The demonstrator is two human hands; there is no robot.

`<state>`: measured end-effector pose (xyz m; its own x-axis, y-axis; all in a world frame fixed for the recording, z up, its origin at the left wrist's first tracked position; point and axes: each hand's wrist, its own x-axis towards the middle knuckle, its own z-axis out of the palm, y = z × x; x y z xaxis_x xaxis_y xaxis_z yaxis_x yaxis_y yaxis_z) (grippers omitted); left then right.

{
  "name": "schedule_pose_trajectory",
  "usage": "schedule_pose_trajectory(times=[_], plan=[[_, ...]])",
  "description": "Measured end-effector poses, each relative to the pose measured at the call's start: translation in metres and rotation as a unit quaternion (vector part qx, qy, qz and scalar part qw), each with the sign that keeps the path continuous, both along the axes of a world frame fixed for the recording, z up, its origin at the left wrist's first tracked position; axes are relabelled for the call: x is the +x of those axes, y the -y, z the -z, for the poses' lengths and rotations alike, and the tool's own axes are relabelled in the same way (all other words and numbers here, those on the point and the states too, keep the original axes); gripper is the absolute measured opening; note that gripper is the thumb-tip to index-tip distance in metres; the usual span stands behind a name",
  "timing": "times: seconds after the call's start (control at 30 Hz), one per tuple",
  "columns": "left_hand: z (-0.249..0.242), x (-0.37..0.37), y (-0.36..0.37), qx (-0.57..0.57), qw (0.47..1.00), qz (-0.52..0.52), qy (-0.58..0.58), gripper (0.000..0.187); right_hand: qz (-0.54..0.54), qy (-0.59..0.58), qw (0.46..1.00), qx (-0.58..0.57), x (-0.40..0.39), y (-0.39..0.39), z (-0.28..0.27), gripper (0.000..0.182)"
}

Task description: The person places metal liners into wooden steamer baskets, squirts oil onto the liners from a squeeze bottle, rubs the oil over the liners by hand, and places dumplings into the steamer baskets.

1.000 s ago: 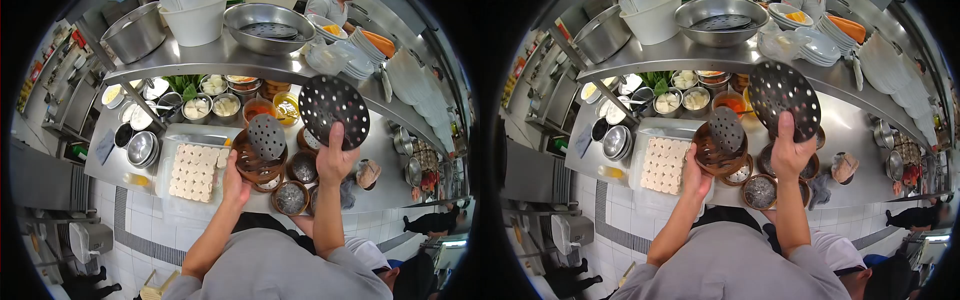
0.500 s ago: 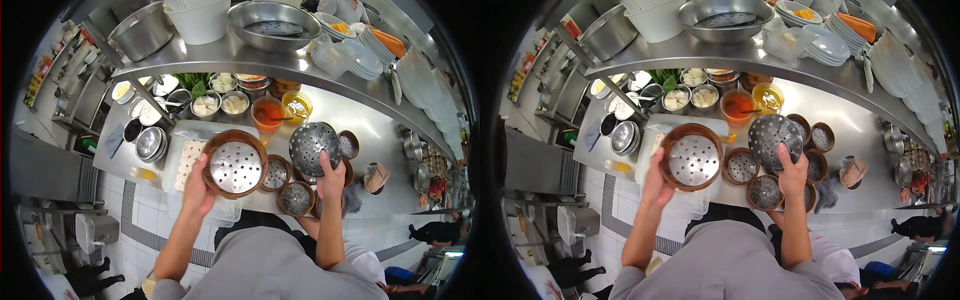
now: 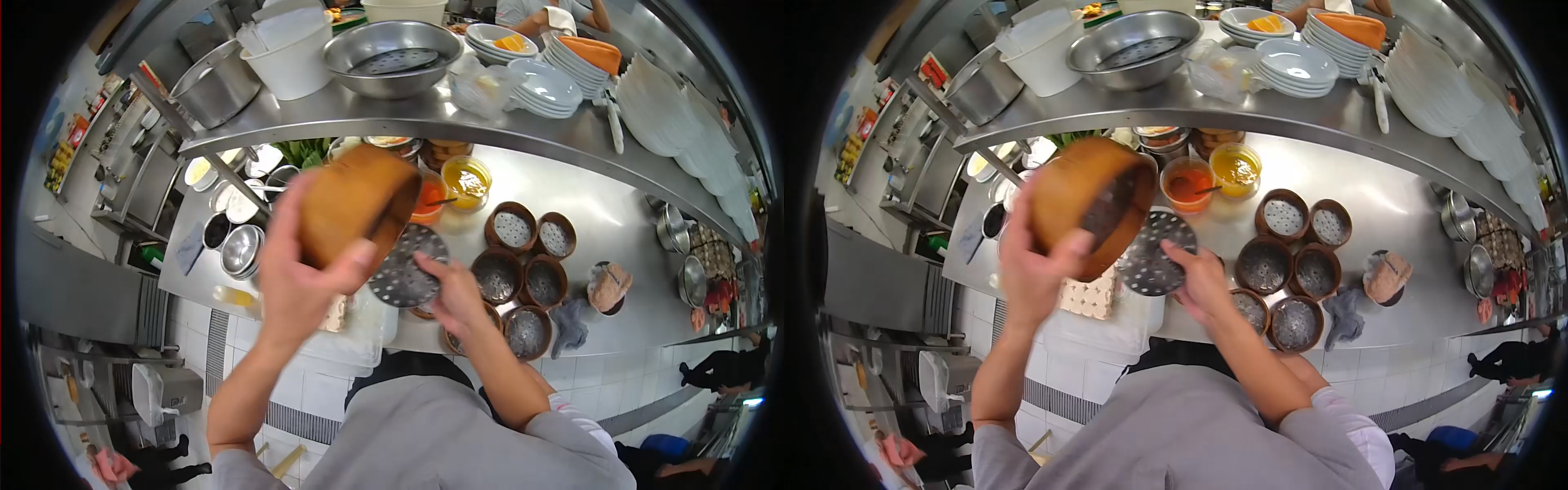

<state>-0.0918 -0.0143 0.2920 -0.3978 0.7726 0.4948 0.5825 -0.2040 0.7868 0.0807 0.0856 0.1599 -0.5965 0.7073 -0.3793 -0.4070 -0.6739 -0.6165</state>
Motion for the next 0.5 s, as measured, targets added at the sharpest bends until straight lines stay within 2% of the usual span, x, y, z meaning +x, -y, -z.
schedule_pose_trajectory(times=[0.03,0.1,0.2,0.3,0.37,0.47,0.5], plan=[[0.024,0.009,-0.007,-0.006,0.998,0.019,-0.065,0.088,-0.029,-0.028,0.999,-0.028,-0.002,0.003,0.009,0.023],[0.059,0.023,-0.014,-0.013,0.981,0.052,-0.186,0.094,-0.001,-0.052,0.997,-0.059,-0.005,0.010,0.020,0.023],[0.093,0.029,-0.014,-0.055,0.972,0.062,-0.220,0.095,0.040,-0.087,0.992,-0.077,-0.002,0.011,0.053,0.026],[0.100,0.033,-0.017,0.000,0.975,0.061,-0.212,0.095,0.046,-0.079,0.993,-0.080,0.019,0.003,0.072,0.029],[0.098,0.030,-0.018,0.053,0.987,-0.008,-0.152,0.096,0.101,-0.040,0.993,-0.041,0.030,0.002,0.064,0.027],[0.089,0.017,-0.001,0.067,0.995,-0.057,-0.054,0.095,0.115,-0.020,0.993,0.028,0.048,-0.003,0.040,0.025],[0.080,0.016,0.006,0.061,0.994,-0.086,0.022,0.092,0.120,-0.011,0.990,0.068,0.053,-0.004,0.030,0.026]])
